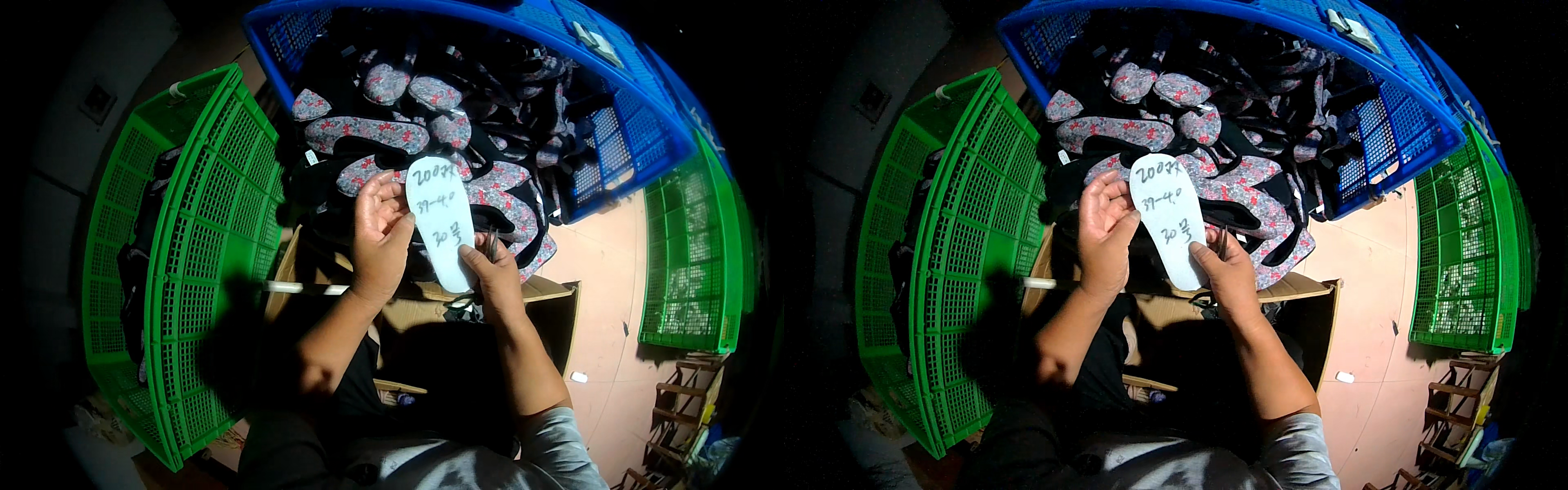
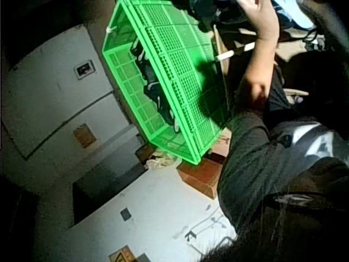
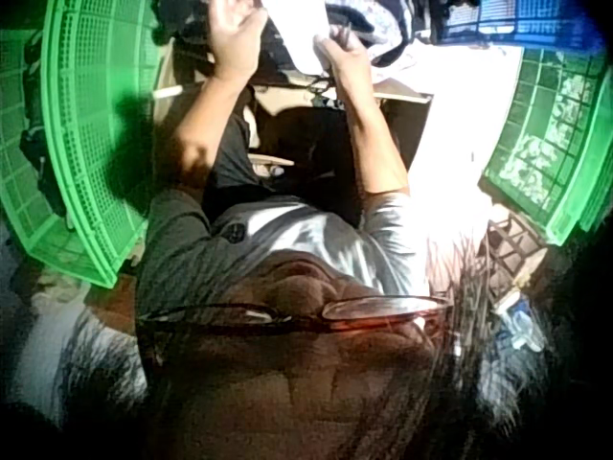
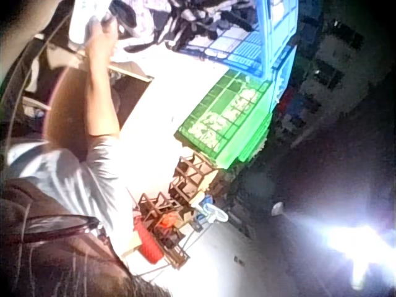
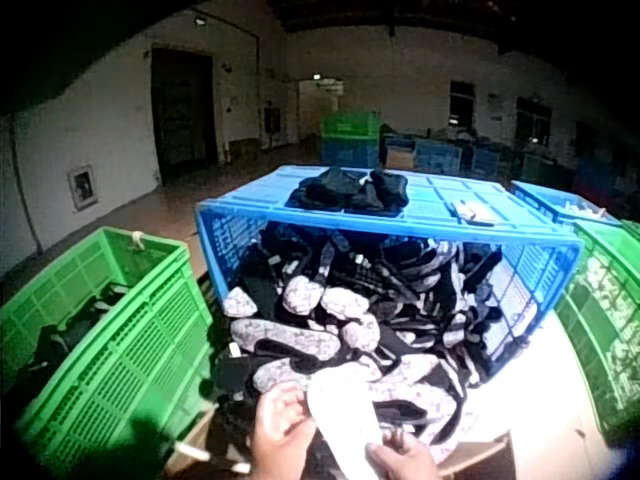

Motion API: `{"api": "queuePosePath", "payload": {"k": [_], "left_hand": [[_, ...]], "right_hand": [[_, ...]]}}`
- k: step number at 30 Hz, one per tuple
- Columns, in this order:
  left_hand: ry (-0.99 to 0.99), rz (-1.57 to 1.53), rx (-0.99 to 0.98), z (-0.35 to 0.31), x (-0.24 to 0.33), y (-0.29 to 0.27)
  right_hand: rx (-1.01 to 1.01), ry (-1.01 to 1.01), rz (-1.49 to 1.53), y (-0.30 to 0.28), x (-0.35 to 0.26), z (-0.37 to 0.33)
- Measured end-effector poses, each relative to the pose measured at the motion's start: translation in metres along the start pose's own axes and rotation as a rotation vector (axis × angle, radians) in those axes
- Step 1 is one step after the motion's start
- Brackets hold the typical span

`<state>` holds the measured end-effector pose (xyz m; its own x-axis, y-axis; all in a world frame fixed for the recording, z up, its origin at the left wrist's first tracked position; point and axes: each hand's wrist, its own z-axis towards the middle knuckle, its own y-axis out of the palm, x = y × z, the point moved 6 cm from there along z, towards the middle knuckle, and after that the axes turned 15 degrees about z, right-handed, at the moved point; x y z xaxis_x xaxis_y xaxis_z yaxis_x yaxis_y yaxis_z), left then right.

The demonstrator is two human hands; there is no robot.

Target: The person sits on the floor and sews the sole of a slipper using a needle and thread. They pick up a slipper from a blue crate, stitch the sole, and place the finished item into a green crate. The person also briefly handles a white insole with handwritten text.

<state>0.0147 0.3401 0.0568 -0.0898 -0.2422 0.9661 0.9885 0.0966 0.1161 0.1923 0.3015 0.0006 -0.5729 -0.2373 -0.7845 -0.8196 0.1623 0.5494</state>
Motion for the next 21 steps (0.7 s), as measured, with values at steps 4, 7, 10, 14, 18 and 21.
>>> {"api": "queuePosePath", "payload": {"k": [4, 7, 10, 14, 18, 21], "left_hand": [[-0.008, -0.002, 0.012, 0.000, -0.002, 0.003], [0.007, 0.012, 0.007, -0.001, 0.001, 0.007], [0.013, -0.001, 0.006, -0.001, -0.002, 0.011], [0.012, 0.005, 0.007, -0.003, -0.005, 0.015], [0.006, 0.011, -0.002, -0.005, -0.004, 0.021], [0.008, -0.009, -0.011, -0.005, -0.006, 0.024]], "right_hand": [[0.000, -0.002, -0.007, 0.002, -0.003, -0.003], [-0.022, -0.015, -0.026, -0.002, -0.006, -0.005], [-0.023, -0.006, -0.005, -0.005, -0.007, -0.006], [-0.026, 0.006, 0.007, -0.007, -0.010, -0.009], [-0.033, 0.008, 0.006, -0.010, -0.014, -0.013], [-0.023, 0.003, 0.008, -0.013, -0.015, -0.014]]}}
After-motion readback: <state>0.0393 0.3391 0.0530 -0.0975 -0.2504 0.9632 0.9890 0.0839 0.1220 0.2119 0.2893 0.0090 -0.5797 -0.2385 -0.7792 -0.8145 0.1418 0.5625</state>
